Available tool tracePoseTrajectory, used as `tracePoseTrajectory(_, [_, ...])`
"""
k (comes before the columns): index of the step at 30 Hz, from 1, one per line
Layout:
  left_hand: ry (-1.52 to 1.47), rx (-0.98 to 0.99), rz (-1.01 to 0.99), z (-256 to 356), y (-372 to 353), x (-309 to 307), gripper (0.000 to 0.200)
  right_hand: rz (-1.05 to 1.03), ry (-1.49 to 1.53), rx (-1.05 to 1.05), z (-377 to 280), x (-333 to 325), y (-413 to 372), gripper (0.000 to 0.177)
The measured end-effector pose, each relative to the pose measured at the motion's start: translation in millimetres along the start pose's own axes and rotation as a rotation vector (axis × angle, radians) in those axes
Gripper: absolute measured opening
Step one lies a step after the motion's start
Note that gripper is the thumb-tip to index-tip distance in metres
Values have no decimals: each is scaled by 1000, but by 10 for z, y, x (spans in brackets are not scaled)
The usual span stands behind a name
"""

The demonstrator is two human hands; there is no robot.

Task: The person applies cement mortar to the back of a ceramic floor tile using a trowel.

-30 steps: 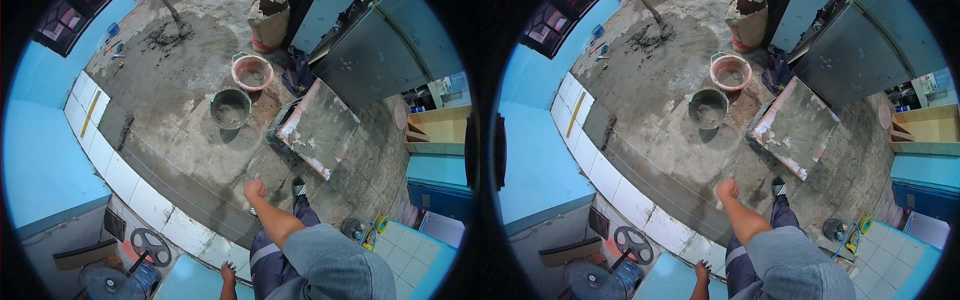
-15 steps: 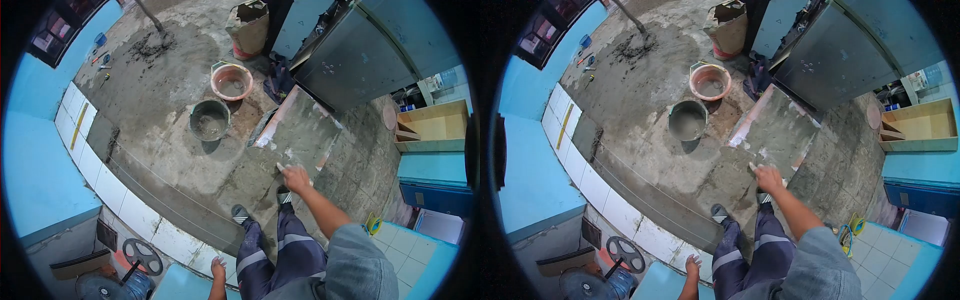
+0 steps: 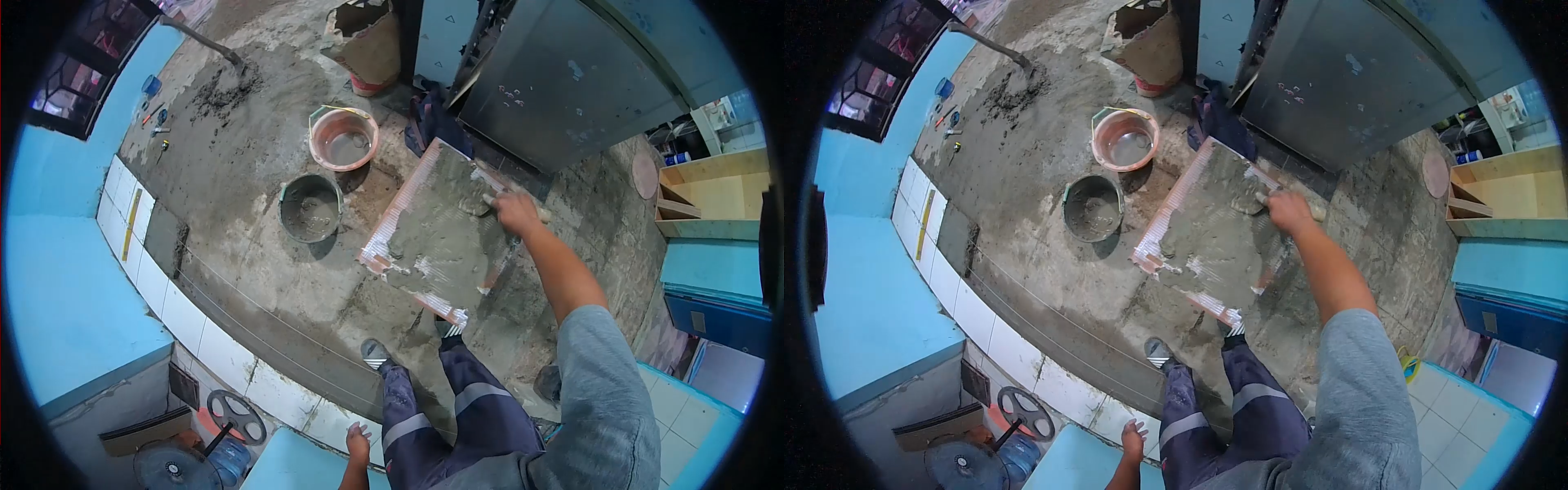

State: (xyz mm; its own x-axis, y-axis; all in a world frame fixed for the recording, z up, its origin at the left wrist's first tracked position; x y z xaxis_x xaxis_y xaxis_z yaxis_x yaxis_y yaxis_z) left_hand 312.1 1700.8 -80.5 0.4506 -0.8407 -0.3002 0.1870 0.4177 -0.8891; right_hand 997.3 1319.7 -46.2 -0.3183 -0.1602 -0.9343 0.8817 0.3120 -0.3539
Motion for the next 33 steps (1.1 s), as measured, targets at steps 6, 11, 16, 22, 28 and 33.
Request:
tracePoseTrajectory(6, [-19,35,-27,159,-198,681,49,24,155,211,428,226,-300,26])
tracePoseTrajectory(11, [16,54,-95,464,-212,1163,53,-41,416,311,-220,548,-1348,20])
tracePoseTrajectory(16, [-10,141,-174,578,-78,1391,51,-283,539,115,-442,446,-2064,19])
tracePoseTrajectory(22, [97,190,-214,735,1,1393,49,-19,512,391,455,237,-1577,19])
tracePoseTrajectory(28, [93,255,-257,333,275,983,47,123,580,550,-136,724,-1728,22])
tracePoseTrajectory(33, [248,189,-211,587,70,655,46,-129,698,587,-1341,753,-2403,22])
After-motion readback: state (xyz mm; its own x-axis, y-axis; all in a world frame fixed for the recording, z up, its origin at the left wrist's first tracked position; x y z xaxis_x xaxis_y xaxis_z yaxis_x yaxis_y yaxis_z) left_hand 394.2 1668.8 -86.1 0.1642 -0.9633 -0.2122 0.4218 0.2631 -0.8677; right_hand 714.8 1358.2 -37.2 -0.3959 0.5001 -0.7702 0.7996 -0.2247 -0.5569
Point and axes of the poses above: each hand's wrist, its own y-axis towards the middle knuckle, its own x-axis out of the palm, z = x × y, the point moved 2 cm from there along y, towards the middle knuckle, and after that the axes turned 6 degrees about x, right-handed, at the moved point
